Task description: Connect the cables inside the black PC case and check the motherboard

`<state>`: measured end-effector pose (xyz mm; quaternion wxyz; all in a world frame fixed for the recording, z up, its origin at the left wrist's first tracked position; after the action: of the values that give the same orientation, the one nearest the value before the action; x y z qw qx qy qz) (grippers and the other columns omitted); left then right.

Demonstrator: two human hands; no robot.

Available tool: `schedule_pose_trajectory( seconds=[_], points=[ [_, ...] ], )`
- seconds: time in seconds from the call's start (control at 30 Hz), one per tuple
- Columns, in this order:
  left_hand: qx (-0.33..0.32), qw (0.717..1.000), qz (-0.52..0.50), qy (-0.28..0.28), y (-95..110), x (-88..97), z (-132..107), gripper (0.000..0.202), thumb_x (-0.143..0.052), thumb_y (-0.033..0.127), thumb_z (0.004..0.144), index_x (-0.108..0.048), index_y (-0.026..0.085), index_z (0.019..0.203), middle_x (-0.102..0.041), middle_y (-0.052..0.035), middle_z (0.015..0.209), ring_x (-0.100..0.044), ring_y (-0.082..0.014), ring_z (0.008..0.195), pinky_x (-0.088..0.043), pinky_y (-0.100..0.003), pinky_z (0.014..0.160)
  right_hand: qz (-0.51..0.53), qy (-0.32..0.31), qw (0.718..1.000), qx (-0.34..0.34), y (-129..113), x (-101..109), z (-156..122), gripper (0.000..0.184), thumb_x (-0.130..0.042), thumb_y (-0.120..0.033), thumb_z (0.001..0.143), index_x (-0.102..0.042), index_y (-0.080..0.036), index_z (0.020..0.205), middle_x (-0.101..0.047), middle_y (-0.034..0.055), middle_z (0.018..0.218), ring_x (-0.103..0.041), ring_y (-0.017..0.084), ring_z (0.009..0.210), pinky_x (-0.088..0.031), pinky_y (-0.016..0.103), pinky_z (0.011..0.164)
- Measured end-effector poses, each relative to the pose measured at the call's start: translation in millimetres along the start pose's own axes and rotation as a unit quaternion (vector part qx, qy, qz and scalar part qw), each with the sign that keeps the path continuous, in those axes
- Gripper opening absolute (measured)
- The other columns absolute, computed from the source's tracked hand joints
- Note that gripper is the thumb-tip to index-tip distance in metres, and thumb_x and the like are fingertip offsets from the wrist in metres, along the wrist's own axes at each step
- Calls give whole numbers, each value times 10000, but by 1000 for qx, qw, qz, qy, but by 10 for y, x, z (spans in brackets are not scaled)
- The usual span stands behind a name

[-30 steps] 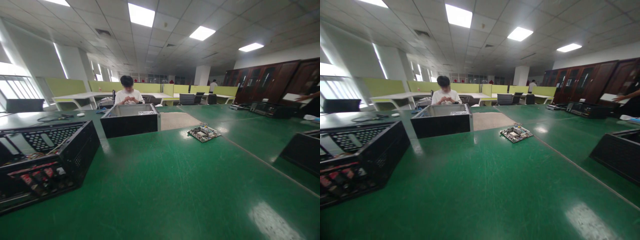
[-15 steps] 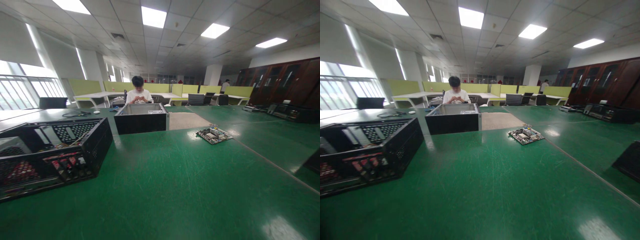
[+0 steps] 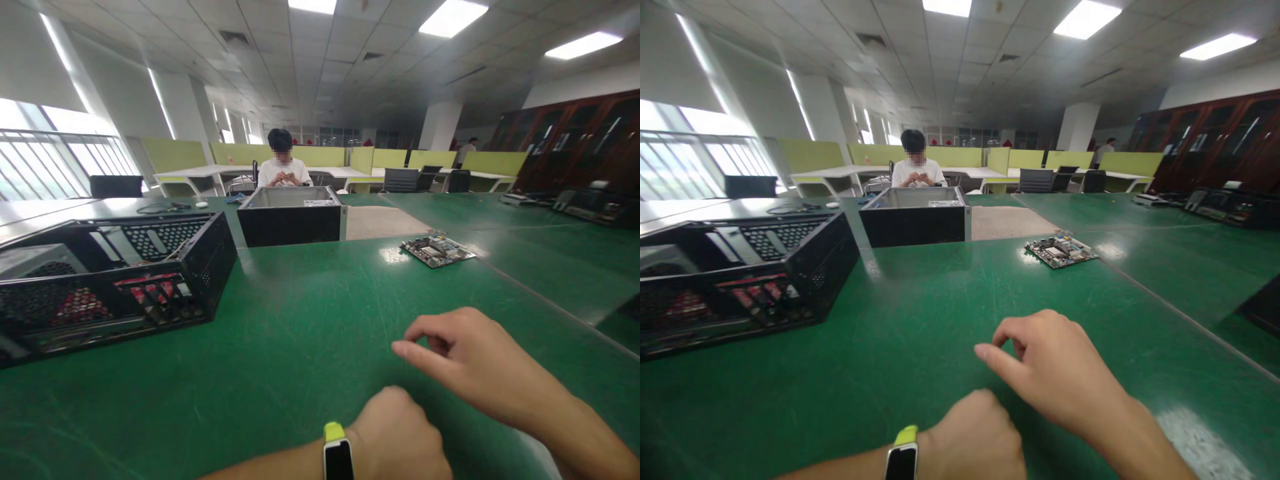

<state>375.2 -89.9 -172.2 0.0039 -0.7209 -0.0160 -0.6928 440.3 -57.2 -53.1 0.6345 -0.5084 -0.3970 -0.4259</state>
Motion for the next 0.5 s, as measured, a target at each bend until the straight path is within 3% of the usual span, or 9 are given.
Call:
schedule_pose_trajectory(
  seconds=[0.1,0.37,0.43,0.5],
  points=[
    [6,999,23,-39,-53,105,36,220,-663,250,815,-649,193,602,-677,-8,621,-632,-196,561,-254,-304,344,39,-10,999,-21,102,-77,88,391,-473,-580,849,-697,-275,749,-586,-23,562,-503,120,521,-305,249,494],
    [24,999,38,1,-87,135,30,148,-667,161,791,-659,180,644,-691,-24,649,-652,-209,593,-317,-300,394,55,-39,997,-31,228,-200,171,415,-474,-581,844,-714,-244,858,-681,16,736,-598,158,641,-397,257,566],
    [50,998,22,-1,-128,146,12,173,-686,287,797,-668,186,658,-678,-45,607,-647,-226,563,-351,-300,412,58,-38,997,-19,415,-280,293,448,-447,-587,855,-714,-235,926,-702,37,859,-629,183,752,-440,270,644],
    [85,996,-4,-16,-162,108,-51,220,-669,369,808,-674,193,676,-660,-62,566,-638,-234,526,-350,-286,411,26,-37,998,-36,786,-390,504,459,-447,-574,859,-700,-225,1018,-697,55,993,-636,206,883,-459,287,753]
  ],
)
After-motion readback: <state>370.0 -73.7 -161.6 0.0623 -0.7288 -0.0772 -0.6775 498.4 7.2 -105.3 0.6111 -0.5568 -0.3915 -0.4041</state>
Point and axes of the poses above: each hand's wrist, its own z-axis towards the middle knuckle, its own x-axis out of the back of the hand, y = z × x, the point moved 6 cm from there along z, towards the middle knuckle
